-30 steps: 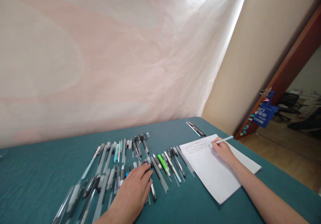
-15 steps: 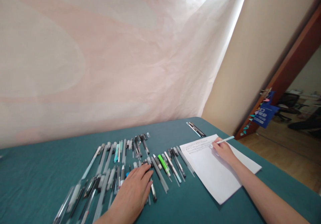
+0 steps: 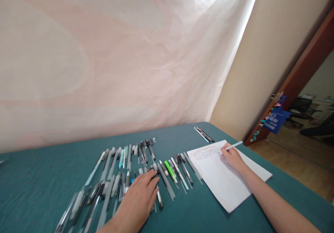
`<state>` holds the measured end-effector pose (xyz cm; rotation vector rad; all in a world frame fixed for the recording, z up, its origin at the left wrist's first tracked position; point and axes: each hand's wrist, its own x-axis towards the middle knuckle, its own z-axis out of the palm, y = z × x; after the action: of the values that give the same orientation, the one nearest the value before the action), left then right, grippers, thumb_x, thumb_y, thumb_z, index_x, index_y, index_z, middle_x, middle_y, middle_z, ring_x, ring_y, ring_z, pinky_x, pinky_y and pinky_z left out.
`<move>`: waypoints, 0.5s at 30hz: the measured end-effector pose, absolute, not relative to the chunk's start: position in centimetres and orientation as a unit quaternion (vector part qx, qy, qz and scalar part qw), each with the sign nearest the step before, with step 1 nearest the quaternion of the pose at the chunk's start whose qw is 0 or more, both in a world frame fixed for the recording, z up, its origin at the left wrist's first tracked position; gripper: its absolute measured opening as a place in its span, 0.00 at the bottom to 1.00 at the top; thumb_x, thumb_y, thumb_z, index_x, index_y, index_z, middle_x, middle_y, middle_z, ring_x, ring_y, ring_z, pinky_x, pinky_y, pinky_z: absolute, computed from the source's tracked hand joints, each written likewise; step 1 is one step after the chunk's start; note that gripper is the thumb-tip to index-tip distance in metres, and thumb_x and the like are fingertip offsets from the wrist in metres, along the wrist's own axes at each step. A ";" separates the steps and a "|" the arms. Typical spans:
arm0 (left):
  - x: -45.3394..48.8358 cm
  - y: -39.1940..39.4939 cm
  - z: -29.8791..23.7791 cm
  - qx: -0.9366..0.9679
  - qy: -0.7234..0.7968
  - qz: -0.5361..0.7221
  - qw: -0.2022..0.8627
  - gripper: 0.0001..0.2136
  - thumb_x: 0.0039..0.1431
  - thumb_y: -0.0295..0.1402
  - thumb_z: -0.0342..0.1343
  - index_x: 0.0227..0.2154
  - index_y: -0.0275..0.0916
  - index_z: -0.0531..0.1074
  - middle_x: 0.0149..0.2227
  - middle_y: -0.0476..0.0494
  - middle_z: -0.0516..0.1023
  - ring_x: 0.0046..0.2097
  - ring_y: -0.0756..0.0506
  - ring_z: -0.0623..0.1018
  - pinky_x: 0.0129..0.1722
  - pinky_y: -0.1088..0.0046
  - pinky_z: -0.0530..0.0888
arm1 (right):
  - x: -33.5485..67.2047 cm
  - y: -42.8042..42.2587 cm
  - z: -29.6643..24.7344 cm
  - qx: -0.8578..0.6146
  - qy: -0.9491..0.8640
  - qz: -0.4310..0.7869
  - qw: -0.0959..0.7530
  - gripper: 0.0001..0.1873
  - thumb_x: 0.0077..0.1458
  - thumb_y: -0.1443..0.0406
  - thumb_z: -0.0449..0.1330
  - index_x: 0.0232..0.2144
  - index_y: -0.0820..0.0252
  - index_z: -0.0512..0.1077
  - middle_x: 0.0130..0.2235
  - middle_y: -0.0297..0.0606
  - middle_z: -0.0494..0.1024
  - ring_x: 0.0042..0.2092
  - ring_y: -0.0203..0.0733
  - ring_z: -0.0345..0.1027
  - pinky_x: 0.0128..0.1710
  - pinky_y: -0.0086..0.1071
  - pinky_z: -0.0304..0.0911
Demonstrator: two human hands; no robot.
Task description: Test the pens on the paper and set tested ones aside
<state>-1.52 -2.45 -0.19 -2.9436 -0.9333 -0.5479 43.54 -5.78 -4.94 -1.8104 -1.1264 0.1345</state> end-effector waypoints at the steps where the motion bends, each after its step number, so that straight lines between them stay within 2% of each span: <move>1: -1.5 -2.5 -0.1 -0.939 -0.297 -0.174 0.003 0.15 0.62 0.32 0.44 0.49 0.43 0.67 0.53 0.42 0.68 0.53 0.40 0.68 0.53 0.56 0.66 | 43.5 -5.8 -4.9 -0.742 -0.458 0.056 0.486 0.08 0.45 0.60 0.54 0.20 0.58 0.62 0.17 0.27 0.63 0.20 0.34 0.56 0.21 0.27 0.52; 6: -1.5 -2.5 0.4 -0.940 -0.295 -0.171 -0.003 0.14 0.62 0.30 0.44 0.49 0.40 0.67 0.52 0.41 0.69 0.53 0.41 0.68 0.53 0.57 0.64 | 43.5 -6.2 -4.8 -0.738 -0.434 0.068 0.512 0.11 0.47 0.58 0.53 0.20 0.58 0.62 0.16 0.26 0.61 0.19 0.32 0.54 0.19 0.26 0.52; 9: -1.6 -2.8 0.8 -0.938 -0.296 -0.180 -0.012 0.14 0.62 0.30 0.43 0.48 0.40 0.67 0.51 0.41 0.70 0.53 0.41 0.67 0.54 0.57 0.63 | 43.0 -6.2 -4.3 -0.730 -0.438 0.079 0.519 0.13 0.50 0.56 0.53 0.22 0.59 0.63 0.18 0.29 0.65 0.20 0.33 0.57 0.20 0.26 0.54; 12: -1.8 -3.1 1.1 -0.932 -0.305 -0.195 -0.026 0.14 0.62 0.29 0.43 0.48 0.40 0.67 0.51 0.41 0.70 0.53 0.42 0.67 0.54 0.58 0.63 | 41.0 -5.4 -2.9 -0.709 -0.468 0.096 0.518 0.16 0.51 0.53 0.52 0.27 0.60 0.67 0.23 0.33 0.70 0.25 0.36 0.62 0.25 0.28 0.58; 15: -2.0 -3.3 1.4 -0.926 -0.315 -0.201 -0.048 0.13 0.62 0.29 0.44 0.47 0.40 0.67 0.50 0.42 0.70 0.52 0.42 0.68 0.53 0.58 0.63 | 36.7 -3.4 -0.6 -0.664 -0.533 0.137 0.505 0.19 0.54 0.51 0.50 0.35 0.60 0.68 0.24 0.35 0.72 0.25 0.37 0.63 0.26 0.29 0.59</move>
<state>-1.97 -3.27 1.35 -3.0026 -1.0217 -0.6519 36.66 -3.35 -0.62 -1.6028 -1.2865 0.3314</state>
